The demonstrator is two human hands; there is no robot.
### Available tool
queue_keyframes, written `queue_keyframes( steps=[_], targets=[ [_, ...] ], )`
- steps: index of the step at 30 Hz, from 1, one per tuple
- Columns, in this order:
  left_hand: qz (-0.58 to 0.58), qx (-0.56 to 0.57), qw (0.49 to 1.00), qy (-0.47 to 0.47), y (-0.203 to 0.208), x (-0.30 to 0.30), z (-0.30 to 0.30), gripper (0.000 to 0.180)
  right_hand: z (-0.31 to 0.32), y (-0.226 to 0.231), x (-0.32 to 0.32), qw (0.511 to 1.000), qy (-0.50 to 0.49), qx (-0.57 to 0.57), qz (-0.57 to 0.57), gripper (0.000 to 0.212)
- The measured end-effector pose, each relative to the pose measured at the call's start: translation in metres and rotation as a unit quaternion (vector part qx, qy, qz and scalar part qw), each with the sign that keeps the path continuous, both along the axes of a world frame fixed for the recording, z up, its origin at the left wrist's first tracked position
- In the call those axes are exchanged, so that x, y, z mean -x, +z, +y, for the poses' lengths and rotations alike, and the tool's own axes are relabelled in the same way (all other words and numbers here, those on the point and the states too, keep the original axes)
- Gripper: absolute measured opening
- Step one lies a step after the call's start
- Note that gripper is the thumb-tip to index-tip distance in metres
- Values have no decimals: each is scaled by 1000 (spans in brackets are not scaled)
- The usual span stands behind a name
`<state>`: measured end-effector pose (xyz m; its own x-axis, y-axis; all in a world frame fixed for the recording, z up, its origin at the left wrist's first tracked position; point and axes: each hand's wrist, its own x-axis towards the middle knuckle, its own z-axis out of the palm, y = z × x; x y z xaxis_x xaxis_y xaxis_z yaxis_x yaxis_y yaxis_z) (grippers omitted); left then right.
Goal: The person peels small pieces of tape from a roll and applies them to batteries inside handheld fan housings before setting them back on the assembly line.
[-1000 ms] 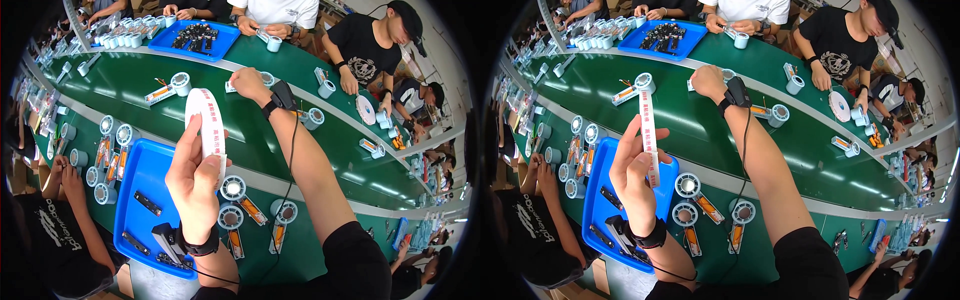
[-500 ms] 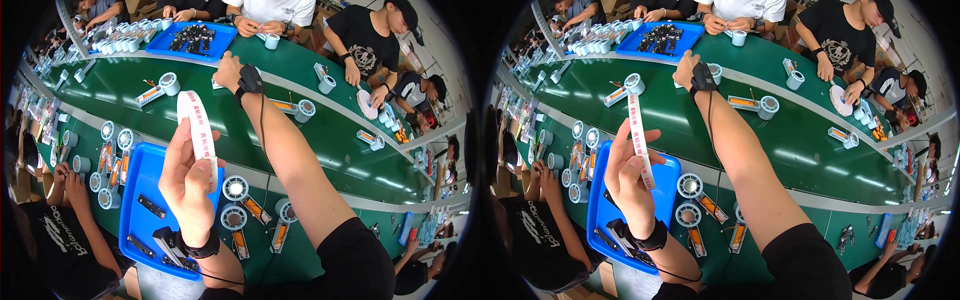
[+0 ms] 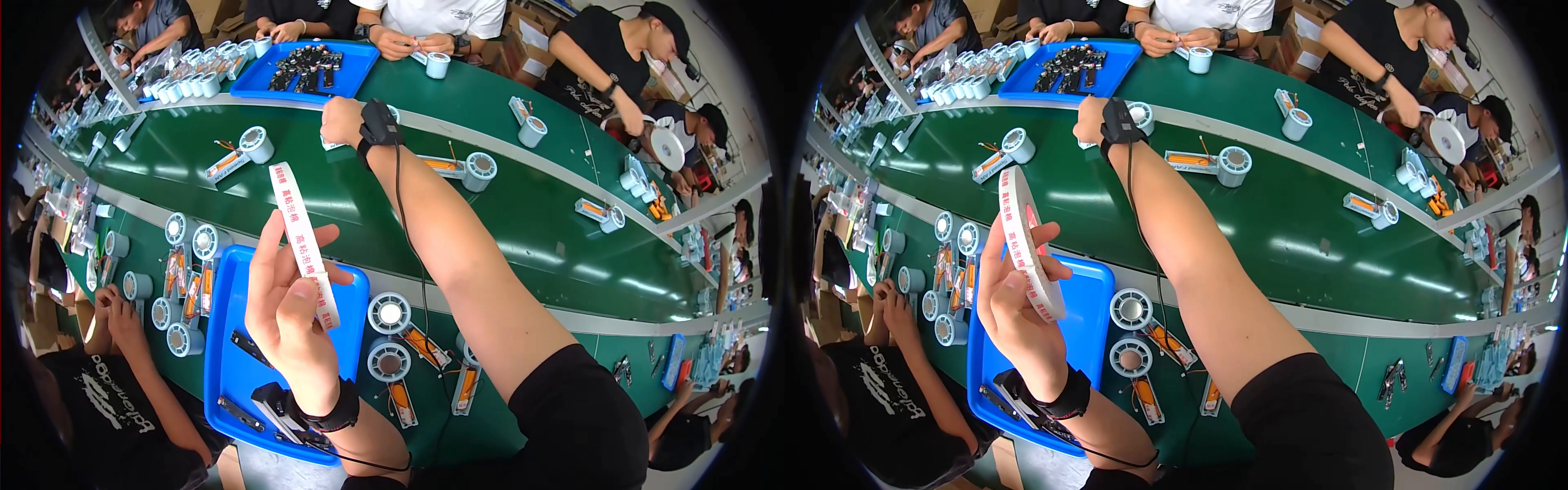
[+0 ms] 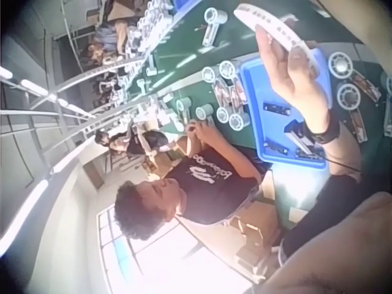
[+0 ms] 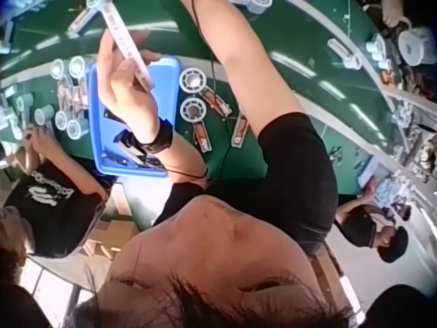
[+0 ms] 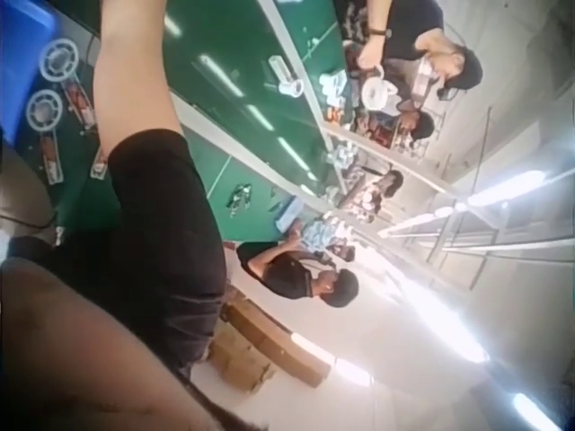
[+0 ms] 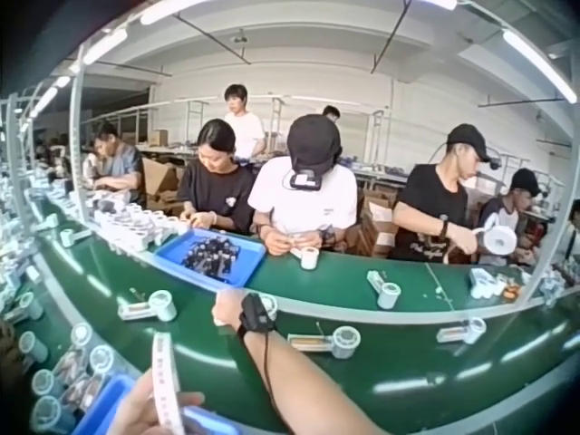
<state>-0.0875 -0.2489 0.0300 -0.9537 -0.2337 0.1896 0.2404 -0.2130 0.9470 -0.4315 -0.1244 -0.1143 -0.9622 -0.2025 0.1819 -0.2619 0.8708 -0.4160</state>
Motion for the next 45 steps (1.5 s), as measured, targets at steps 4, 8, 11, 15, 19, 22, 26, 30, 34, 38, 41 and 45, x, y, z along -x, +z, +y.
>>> queue_keyframes(
  steps=[4,8,11,15,19,22,26,30,34,38,41,45],
  targets=[
    [12,4,1000,12,-4,1,-4,61,-7,15,-7,999,48,8,22,24],
    [18,2,1000,21,-5,0,-6,61,-4,26,-8,992,105,68,-23,24],
    [12,-1,1000,27,-3,-2,-7,62,-11,26,-1,983,123,99,-91,23],
    [18,-14,1000,6,-1,3,10,61,3,20,6,993,120,-6,14,26],
    [27,-3,998,60,-5,-1,-11,61,-7,40,-58,971,121,105,179,35],
    [20,3,999,39,4,-3,-1,60,72,81,-135,974,31,-59,216,44],
    [-4,6,997,-82,2,-5,18,63,160,63,-164,994,-15,-103,-23,47],
    [6,65,981,-184,-7,-6,35,62,210,87,-214,992,-46,-95,-70,63],
    [-19,102,958,-269,-4,-9,35,73,263,85,-255,983,-58,-115,-127,62],
    [9,159,944,-288,-19,-7,50,72,234,120,-320,994,24,59,89,58],
    [-16,185,933,-309,-5,-11,58,72,155,162,-379,960,139,204,131,55],
    [-22,194,925,-326,-8,-12,61,71,139,147,-388,955,145,140,218,50]
  ],
)
